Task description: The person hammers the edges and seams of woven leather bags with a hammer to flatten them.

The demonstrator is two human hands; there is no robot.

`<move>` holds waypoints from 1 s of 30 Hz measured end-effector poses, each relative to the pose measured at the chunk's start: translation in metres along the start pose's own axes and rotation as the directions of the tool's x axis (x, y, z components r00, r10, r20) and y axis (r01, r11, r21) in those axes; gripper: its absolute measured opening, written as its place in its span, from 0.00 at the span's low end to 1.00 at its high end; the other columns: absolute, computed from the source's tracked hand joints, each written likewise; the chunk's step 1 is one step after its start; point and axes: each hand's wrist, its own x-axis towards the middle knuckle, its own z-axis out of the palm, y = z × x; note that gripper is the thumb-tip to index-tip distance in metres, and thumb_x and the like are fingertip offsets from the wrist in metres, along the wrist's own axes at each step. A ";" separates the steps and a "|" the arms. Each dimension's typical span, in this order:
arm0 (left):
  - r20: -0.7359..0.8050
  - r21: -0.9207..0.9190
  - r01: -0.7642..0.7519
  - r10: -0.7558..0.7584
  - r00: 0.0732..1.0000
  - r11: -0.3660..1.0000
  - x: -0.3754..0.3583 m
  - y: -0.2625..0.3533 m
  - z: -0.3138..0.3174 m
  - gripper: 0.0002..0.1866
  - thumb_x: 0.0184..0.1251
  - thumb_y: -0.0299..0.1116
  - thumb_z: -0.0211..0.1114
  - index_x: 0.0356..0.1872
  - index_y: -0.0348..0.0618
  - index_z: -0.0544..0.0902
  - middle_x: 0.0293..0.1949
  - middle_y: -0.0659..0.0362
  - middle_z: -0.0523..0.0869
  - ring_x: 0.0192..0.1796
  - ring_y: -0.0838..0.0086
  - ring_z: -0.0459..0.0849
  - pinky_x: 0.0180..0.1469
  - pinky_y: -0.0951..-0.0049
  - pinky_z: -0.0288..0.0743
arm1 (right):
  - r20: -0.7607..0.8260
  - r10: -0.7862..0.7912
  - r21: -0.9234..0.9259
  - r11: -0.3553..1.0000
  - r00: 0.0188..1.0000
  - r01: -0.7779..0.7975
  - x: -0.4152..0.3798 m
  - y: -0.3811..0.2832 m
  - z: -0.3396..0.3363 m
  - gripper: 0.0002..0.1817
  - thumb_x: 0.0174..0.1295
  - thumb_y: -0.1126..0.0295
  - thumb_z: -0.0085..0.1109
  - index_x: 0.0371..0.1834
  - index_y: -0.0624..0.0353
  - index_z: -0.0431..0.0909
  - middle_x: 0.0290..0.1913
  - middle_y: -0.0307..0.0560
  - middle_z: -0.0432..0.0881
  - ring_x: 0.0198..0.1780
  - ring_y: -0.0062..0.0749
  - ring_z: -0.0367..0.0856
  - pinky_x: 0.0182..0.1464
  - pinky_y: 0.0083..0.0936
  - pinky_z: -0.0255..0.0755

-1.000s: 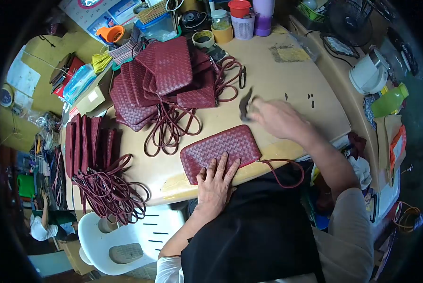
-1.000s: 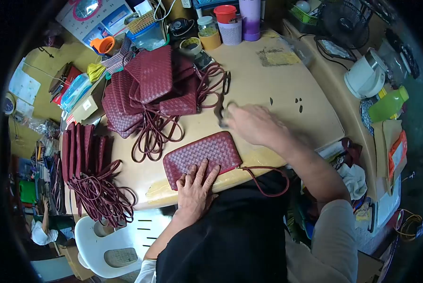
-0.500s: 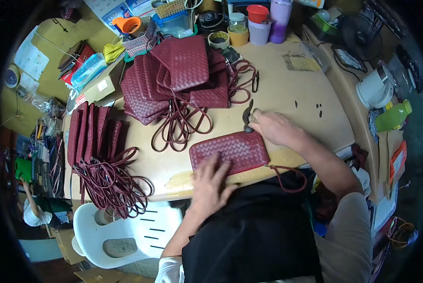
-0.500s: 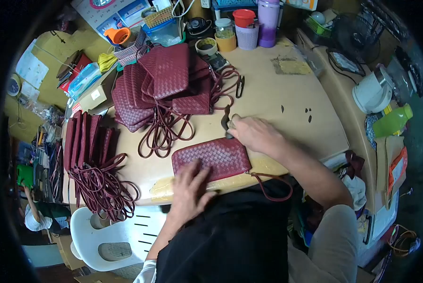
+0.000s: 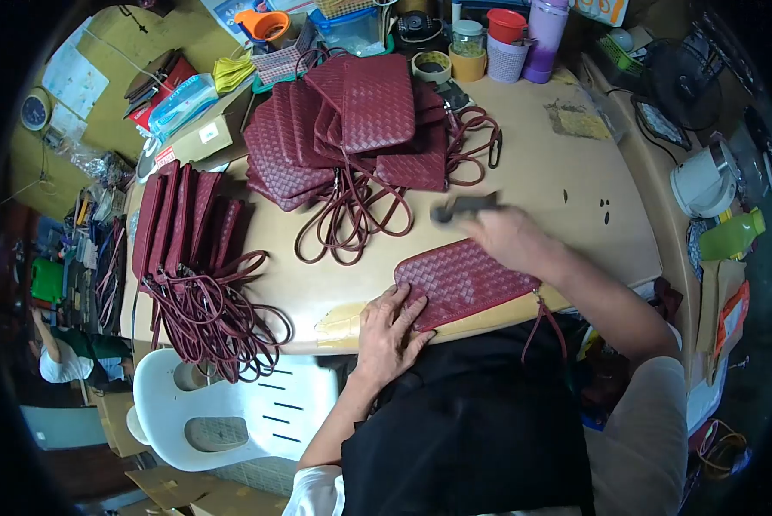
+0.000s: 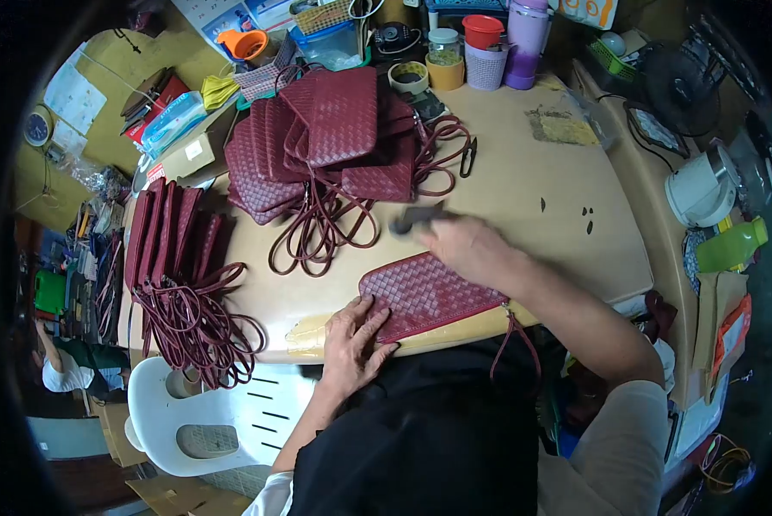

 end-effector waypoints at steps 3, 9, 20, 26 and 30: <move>-0.042 0.054 -0.044 0.046 0.998 0.998 -0.002 -0.002 0.005 0.29 0.51 0.40 0.75 0.56 0.46 0.82 0.59 0.49 0.78 0.63 0.51 0.74 0.63 0.54 0.66 | 0.165 0.007 -0.160 0.987 0.986 0.020 0.007 -0.008 -0.008 0.19 0.71 0.56 0.50 0.42 0.64 0.73 0.33 0.61 0.83 0.40 0.56 0.84 0.43 0.48 0.75; -0.073 0.124 -0.081 0.091 0.993 0.989 -0.003 -0.005 0.011 0.27 0.56 0.43 0.73 0.57 0.46 0.80 0.56 0.55 0.80 0.61 0.59 0.77 0.60 0.60 0.69 | 0.023 -0.060 0.263 0.963 0.998 0.052 0.025 -0.049 0.008 0.20 0.70 0.54 0.50 0.41 0.65 0.75 0.34 0.63 0.82 0.40 0.55 0.83 0.45 0.47 0.75; -0.113 0.114 -0.054 0.067 0.991 0.992 0.000 -0.003 0.013 0.27 0.49 0.41 0.75 0.53 0.46 0.83 0.53 0.55 0.83 0.53 0.60 0.80 0.55 0.63 0.71 | 0.296 -0.198 -0.049 0.974 0.934 0.222 0.046 -0.067 0.025 0.17 0.68 0.58 0.52 0.48 0.61 0.73 0.31 0.52 0.83 0.39 0.46 0.86 0.41 0.42 0.79; -0.108 0.127 -0.050 0.064 0.992 0.991 0.000 -0.002 0.013 0.27 0.49 0.42 0.75 0.52 0.47 0.83 0.52 0.56 0.83 0.52 0.61 0.80 0.54 0.64 0.71 | -0.038 -0.309 0.054 0.949 0.950 0.310 0.046 -0.050 0.038 0.18 0.67 0.56 0.54 0.41 0.63 0.74 0.27 0.52 0.83 0.33 0.45 0.86 0.38 0.42 0.77; -0.084 0.146 -0.037 0.050 0.995 0.989 0.000 0.000 0.012 0.26 0.53 0.44 0.73 0.53 0.47 0.82 0.53 0.57 0.81 0.54 0.62 0.79 0.56 0.64 0.69 | 0.205 -0.256 -0.279 0.910 0.945 0.307 0.037 -0.060 0.020 0.14 0.67 0.58 0.53 0.46 0.57 0.74 0.34 0.57 0.82 0.37 0.52 0.83 0.42 0.45 0.75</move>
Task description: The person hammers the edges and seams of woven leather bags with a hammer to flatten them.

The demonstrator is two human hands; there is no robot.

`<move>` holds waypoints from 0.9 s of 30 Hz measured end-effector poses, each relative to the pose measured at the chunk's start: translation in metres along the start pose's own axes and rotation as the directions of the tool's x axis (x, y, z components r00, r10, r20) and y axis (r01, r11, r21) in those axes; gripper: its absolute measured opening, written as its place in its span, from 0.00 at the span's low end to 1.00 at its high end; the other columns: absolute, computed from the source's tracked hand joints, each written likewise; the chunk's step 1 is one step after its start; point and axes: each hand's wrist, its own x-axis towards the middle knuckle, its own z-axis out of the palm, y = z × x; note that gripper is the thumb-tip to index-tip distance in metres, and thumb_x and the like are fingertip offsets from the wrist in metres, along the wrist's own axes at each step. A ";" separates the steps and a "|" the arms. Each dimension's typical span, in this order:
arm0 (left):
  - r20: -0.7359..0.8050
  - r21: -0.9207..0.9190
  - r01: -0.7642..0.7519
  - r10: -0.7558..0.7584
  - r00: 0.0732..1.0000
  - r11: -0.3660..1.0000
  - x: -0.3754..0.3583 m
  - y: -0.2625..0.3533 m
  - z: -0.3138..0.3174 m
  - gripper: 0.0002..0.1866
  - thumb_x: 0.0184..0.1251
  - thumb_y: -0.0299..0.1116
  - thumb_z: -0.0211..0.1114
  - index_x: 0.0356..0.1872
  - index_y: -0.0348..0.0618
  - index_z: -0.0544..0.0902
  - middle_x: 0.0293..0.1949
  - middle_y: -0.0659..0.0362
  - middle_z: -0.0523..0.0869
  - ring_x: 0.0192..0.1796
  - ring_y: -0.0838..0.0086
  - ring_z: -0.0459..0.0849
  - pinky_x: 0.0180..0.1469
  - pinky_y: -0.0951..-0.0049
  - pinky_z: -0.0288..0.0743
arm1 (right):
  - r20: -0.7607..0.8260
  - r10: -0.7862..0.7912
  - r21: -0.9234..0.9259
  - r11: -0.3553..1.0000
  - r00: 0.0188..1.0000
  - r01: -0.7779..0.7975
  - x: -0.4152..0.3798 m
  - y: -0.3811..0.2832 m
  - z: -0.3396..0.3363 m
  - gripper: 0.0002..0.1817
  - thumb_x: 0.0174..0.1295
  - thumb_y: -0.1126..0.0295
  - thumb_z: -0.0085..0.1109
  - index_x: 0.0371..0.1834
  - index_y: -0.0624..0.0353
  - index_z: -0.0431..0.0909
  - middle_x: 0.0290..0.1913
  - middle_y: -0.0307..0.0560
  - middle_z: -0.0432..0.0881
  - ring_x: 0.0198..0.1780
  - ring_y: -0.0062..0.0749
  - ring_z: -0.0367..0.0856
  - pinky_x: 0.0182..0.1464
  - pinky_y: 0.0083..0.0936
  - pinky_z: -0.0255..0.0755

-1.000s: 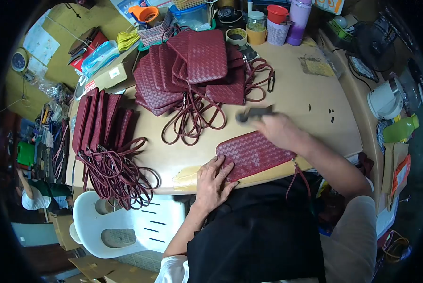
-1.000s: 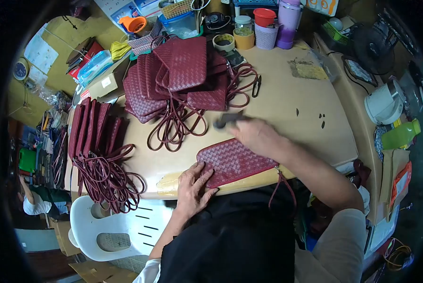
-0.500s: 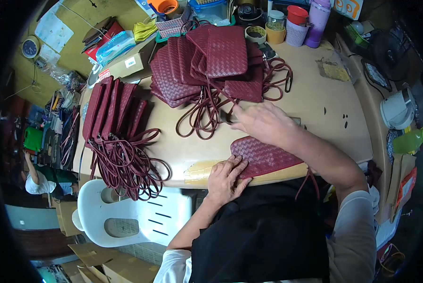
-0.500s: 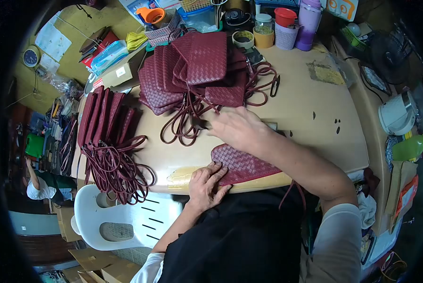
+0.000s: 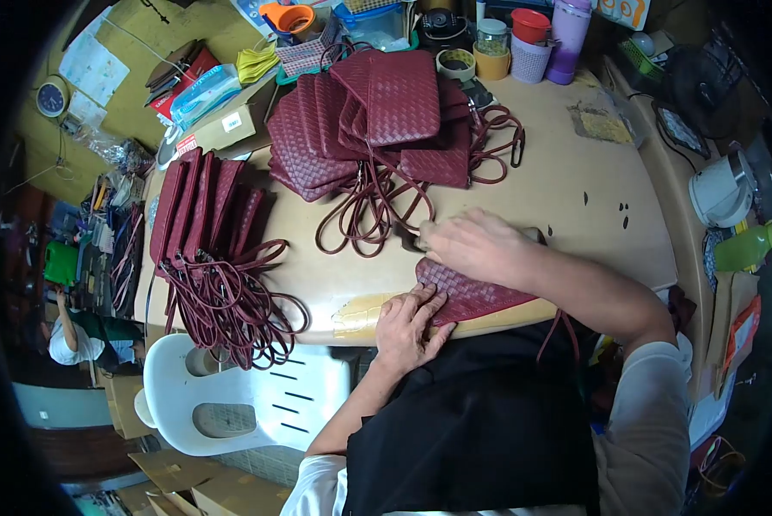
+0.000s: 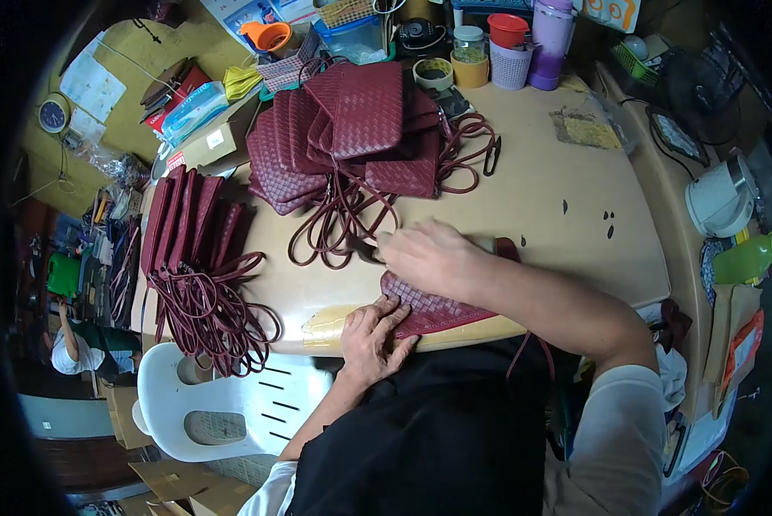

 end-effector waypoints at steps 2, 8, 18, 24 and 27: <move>0.010 0.001 -0.001 0.001 1.000 1.000 0.000 0.000 0.000 0.25 0.53 0.44 0.73 0.53 0.48 0.83 0.53 0.57 0.81 0.54 0.62 0.79 0.56 0.64 0.69 | -0.238 -0.061 0.022 0.997 0.969 0.069 -0.003 0.001 -0.004 0.14 0.67 0.60 0.53 0.47 0.58 0.73 0.35 0.59 0.82 0.40 0.55 0.83 0.44 0.48 0.74; 0.003 0.005 0.016 -0.016 1.000 1.000 -0.001 0.002 0.002 0.25 0.53 0.44 0.73 0.53 0.48 0.83 0.53 0.57 0.82 0.54 0.63 0.79 0.56 0.64 0.68 | 0.219 0.161 0.179 0.963 0.962 -0.201 -0.004 0.019 -0.029 0.19 0.67 0.56 0.52 0.51 0.61 0.73 0.38 0.62 0.83 0.42 0.56 0.83 0.48 0.49 0.75; -0.032 -0.001 -0.001 0.001 0.999 1.000 0.002 0.003 0.002 0.25 0.47 0.39 0.76 0.50 0.46 0.84 0.51 0.55 0.83 0.52 0.62 0.81 0.54 0.62 0.69 | 0.128 0.331 0.298 0.886 0.935 -0.354 -0.047 0.043 -0.027 0.22 0.70 0.53 0.50 0.47 0.64 0.76 0.41 0.67 0.82 0.46 0.62 0.81 0.51 0.51 0.72; -0.021 0.021 -0.007 0.008 1.000 1.000 0.001 0.002 0.003 0.24 0.49 0.40 0.75 0.50 0.49 0.84 0.52 0.58 0.82 0.52 0.64 0.80 0.55 0.65 0.68 | 0.125 0.444 0.283 0.841 0.887 -0.461 -0.082 0.062 -0.029 0.22 0.70 0.51 0.49 0.47 0.63 0.76 0.40 0.65 0.83 0.46 0.61 0.81 0.50 0.50 0.72; -0.039 -0.015 -0.004 0.003 0.999 1.000 0.003 0.004 0.003 0.23 0.47 0.36 0.75 0.48 0.45 0.84 0.49 0.54 0.84 0.53 0.62 0.81 0.54 0.62 0.68 | 0.006 0.589 0.426 0.730 0.808 -0.535 -0.099 0.068 -0.017 0.20 0.70 0.53 0.50 0.45 0.62 0.76 0.39 0.64 0.83 0.46 0.61 0.81 0.50 0.49 0.72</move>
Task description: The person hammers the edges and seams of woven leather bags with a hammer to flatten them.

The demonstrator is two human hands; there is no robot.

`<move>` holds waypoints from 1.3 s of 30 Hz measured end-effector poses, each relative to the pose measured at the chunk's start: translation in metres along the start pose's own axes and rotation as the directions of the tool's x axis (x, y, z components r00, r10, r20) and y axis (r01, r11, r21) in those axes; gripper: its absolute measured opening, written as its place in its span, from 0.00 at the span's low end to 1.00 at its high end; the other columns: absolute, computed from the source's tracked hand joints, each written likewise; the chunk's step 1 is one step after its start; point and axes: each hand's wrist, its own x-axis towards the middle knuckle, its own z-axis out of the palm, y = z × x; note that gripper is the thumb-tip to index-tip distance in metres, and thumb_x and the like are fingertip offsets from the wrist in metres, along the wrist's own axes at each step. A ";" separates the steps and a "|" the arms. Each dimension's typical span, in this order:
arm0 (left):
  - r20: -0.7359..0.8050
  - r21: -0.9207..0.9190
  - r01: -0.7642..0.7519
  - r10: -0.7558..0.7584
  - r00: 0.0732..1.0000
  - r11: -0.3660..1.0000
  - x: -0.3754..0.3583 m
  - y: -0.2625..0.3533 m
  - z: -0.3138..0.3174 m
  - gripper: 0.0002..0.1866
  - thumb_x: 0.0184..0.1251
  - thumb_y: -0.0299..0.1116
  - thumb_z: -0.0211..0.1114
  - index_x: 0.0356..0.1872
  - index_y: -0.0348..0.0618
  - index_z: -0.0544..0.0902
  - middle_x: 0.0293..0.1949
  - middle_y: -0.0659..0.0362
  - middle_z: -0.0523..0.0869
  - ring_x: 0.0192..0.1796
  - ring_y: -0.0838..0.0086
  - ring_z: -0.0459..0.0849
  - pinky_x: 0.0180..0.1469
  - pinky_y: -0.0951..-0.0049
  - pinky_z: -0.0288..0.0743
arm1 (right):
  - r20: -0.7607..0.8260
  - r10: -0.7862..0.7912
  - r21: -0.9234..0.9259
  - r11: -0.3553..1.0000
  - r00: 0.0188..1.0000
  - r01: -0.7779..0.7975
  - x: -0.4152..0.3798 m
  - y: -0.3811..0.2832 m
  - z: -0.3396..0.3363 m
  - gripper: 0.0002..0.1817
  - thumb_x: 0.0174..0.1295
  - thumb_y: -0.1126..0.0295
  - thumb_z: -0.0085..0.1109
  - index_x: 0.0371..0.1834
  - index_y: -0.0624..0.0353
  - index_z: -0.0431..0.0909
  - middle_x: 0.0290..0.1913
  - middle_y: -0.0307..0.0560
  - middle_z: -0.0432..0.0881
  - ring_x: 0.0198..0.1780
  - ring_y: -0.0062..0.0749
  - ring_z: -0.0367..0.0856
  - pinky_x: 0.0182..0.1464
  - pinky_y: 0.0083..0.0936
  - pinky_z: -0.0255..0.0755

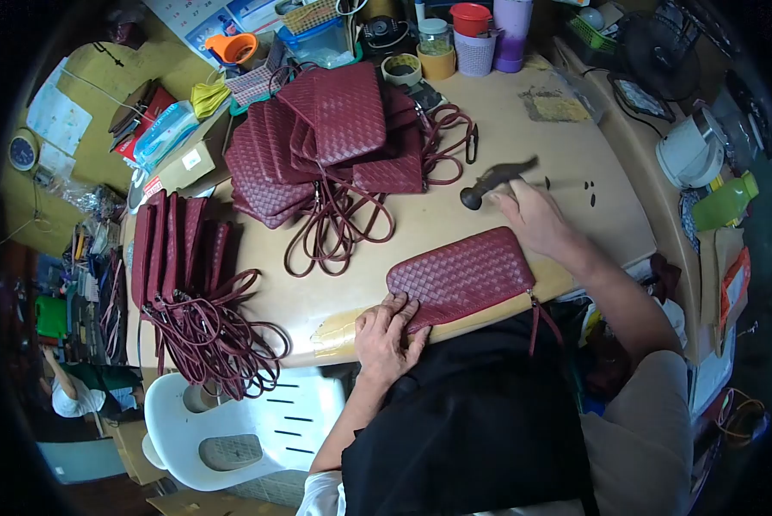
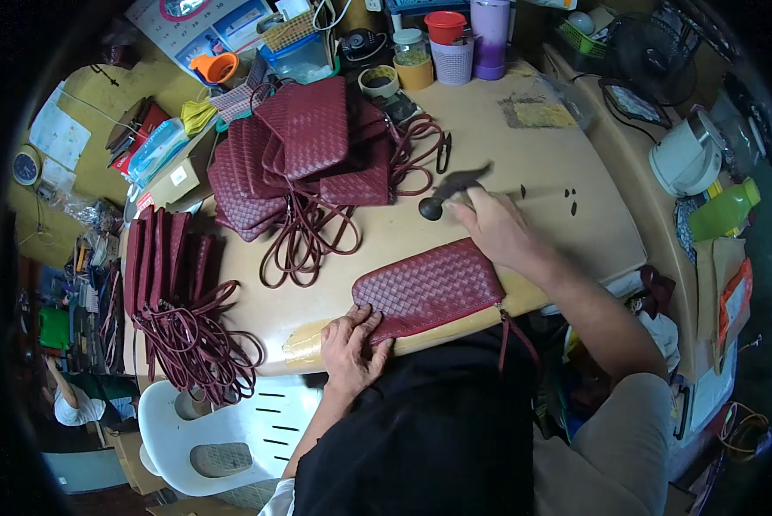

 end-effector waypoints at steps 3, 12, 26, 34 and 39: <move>-0.004 0.007 0.006 -0.006 1.000 1.000 0.000 0.001 0.001 0.22 0.47 0.36 0.75 0.47 0.44 0.85 0.49 0.54 0.84 0.53 0.62 0.81 0.54 0.62 0.68 | 0.000 0.027 -0.059 0.998 1.000 -0.027 -0.013 0.024 0.009 0.20 0.70 0.53 0.50 0.41 0.63 0.74 0.35 0.63 0.82 0.43 0.62 0.80 0.47 0.51 0.70; 0.005 -0.005 0.004 -0.004 1.000 1.000 -0.001 0.000 0.001 0.22 0.47 0.36 0.75 0.47 0.44 0.85 0.47 0.54 0.84 0.55 0.60 0.80 0.55 0.61 0.67 | 0.080 0.223 -0.114 0.970 0.971 -0.214 -0.028 0.036 -0.013 0.23 0.72 0.53 0.49 0.41 0.67 0.73 0.43 0.68 0.80 0.50 0.63 0.78 0.51 0.47 0.70; 0.000 0.000 0.006 -0.006 1.000 1.000 -0.001 -0.001 0.003 0.21 0.48 0.36 0.74 0.46 0.43 0.85 0.46 0.54 0.84 0.55 0.60 0.81 0.55 0.60 0.67 | 0.026 0.188 0.028 0.982 0.982 -0.189 -0.035 0.067 0.006 0.24 0.74 0.52 0.44 0.52 0.66 0.73 0.40 0.66 0.81 0.47 0.60 0.80 0.50 0.43 0.71; -0.006 0.012 -0.011 0.011 1.000 1.000 -0.003 -0.003 0.005 0.23 0.49 0.38 0.74 0.48 0.45 0.84 0.48 0.56 0.83 0.55 0.63 0.80 0.55 0.62 0.66 | 0.120 0.245 -0.076 0.968 0.962 -0.237 -0.030 0.039 -0.019 0.24 0.73 0.51 0.45 0.45 0.67 0.72 0.41 0.70 0.79 0.47 0.64 0.78 0.49 0.46 0.70; 0.004 0.017 -0.002 0.002 1.000 1.000 -0.004 -0.001 0.004 0.22 0.49 0.38 0.74 0.48 0.45 0.84 0.48 0.56 0.83 0.55 0.63 0.80 0.55 0.62 0.66 | -0.245 0.177 0.290 0.952 0.953 -0.103 -0.027 0.046 0.014 0.23 0.73 0.52 0.46 0.42 0.67 0.71 0.40 0.69 0.79 0.46 0.63 0.78 0.47 0.49 0.70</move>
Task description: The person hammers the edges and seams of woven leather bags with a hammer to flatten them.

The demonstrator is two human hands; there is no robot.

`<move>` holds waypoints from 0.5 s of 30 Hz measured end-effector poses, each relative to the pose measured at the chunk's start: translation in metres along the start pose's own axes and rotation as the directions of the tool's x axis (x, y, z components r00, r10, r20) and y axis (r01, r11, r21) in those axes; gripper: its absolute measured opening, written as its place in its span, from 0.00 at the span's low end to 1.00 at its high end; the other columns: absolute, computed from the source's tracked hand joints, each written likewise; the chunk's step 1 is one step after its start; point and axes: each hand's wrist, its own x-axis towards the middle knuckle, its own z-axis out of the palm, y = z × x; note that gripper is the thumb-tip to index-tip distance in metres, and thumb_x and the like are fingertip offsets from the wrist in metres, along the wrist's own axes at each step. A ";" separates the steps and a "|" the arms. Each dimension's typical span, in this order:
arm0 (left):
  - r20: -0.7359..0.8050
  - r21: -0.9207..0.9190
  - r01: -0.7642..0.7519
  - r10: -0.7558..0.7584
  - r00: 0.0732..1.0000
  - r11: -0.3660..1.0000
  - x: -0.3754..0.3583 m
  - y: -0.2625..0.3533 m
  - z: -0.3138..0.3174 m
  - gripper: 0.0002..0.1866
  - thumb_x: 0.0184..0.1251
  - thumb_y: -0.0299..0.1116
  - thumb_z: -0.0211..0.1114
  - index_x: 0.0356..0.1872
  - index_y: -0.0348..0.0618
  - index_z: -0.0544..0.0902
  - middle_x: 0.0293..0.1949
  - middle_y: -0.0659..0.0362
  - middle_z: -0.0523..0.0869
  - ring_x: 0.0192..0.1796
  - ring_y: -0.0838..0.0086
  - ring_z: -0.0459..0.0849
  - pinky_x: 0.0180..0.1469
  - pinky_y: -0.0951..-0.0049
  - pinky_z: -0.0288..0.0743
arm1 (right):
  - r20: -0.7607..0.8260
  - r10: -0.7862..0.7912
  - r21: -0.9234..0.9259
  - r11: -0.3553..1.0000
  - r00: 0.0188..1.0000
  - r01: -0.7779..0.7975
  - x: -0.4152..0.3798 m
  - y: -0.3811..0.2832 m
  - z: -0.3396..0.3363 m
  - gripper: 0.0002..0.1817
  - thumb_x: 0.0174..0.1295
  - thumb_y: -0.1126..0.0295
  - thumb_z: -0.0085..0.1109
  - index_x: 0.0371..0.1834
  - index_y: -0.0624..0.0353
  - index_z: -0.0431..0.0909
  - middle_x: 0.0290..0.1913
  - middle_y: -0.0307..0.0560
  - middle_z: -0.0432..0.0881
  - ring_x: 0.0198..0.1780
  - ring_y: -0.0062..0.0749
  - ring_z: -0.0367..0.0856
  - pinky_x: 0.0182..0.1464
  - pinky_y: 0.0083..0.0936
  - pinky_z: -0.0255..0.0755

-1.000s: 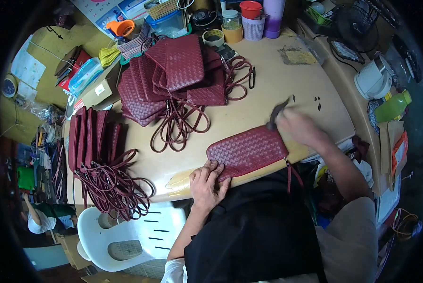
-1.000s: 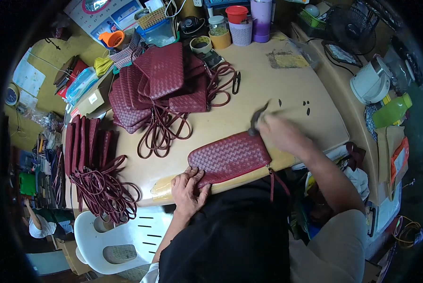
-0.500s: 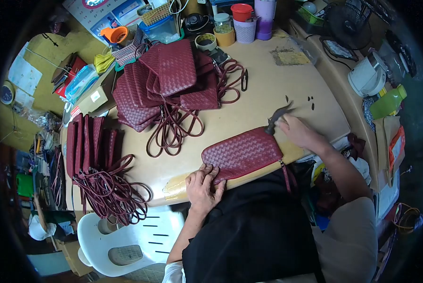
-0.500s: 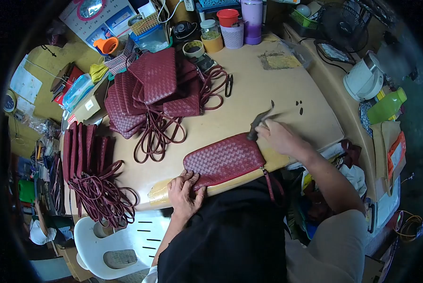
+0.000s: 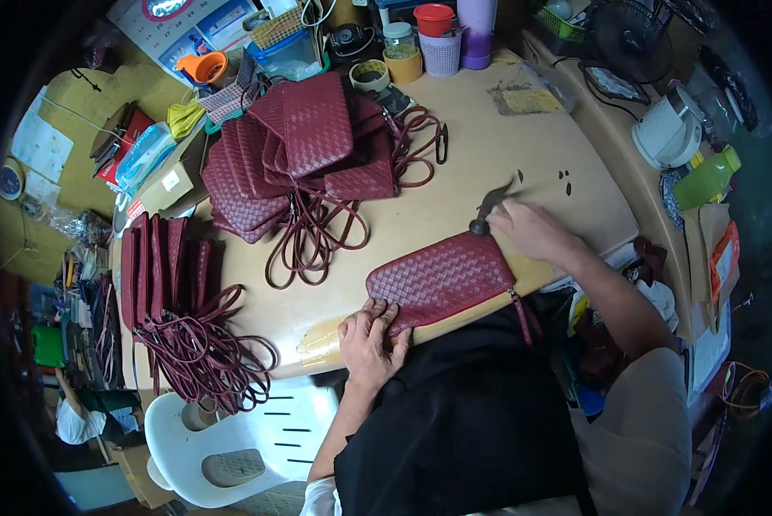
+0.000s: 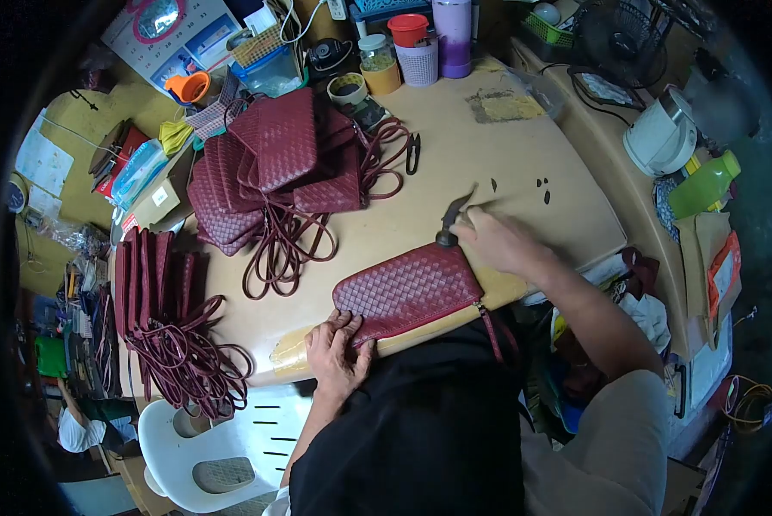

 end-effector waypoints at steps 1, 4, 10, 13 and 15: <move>-0.007 -0.003 0.003 -0.003 1.000 1.000 0.002 0.000 -0.001 0.22 0.49 0.38 0.74 0.48 0.45 0.84 0.48 0.56 0.83 0.55 0.63 0.80 0.55 0.61 0.67 | 0.141 0.023 -0.196 0.981 0.990 0.005 0.002 -0.011 -0.009 0.22 0.72 0.54 0.48 0.44 0.67 0.72 0.40 0.68 0.80 0.46 0.63 0.79 0.47 0.49 0.70; 0.004 0.012 -0.012 0.012 1.000 1.000 0.001 -0.003 0.000 0.22 0.49 0.38 0.75 0.48 0.46 0.84 0.48 0.56 0.83 0.55 0.63 0.80 0.55 0.61 0.67 | 0.155 -0.019 -0.262 0.963 0.988 0.060 0.002 -0.020 -0.008 0.21 0.71 0.54 0.50 0.45 0.66 0.72 0.39 0.66 0.81 0.45 0.63 0.79 0.47 0.49 0.71; -0.009 0.008 -0.009 0.009 1.000 1.000 0.001 -0.003 0.001 0.23 0.49 0.39 0.75 0.48 0.47 0.83 0.47 0.57 0.83 0.55 0.63 0.80 0.55 0.62 0.67 | 0.266 -0.023 -0.404 0.905 0.964 0.133 0.007 -0.023 -0.001 0.20 0.68 0.55 0.54 0.47 0.64 0.73 0.39 0.65 0.82 0.44 0.63 0.81 0.48 0.49 0.73; -0.014 -0.020 0.004 -0.004 1.000 1.000 0.003 0.001 -0.001 0.21 0.48 0.36 0.74 0.46 0.43 0.84 0.46 0.54 0.84 0.54 0.60 0.81 0.55 0.61 0.68 | 0.117 -0.281 -0.326 0.895 0.953 0.304 0.008 -0.029 0.002 0.20 0.68 0.56 0.54 0.49 0.64 0.72 0.39 0.64 0.82 0.44 0.61 0.81 0.47 0.49 0.74; -0.009 -0.014 0.013 -0.013 1.000 1.000 0.003 0.002 -0.002 0.21 0.47 0.36 0.74 0.46 0.44 0.84 0.46 0.54 0.84 0.54 0.60 0.81 0.55 0.61 0.68 | 0.322 -0.119 -0.408 0.878 0.939 0.251 0.003 -0.031 0.015 0.20 0.69 0.55 0.53 0.48 0.64 0.72 0.39 0.61 0.83 0.44 0.59 0.82 0.45 0.49 0.74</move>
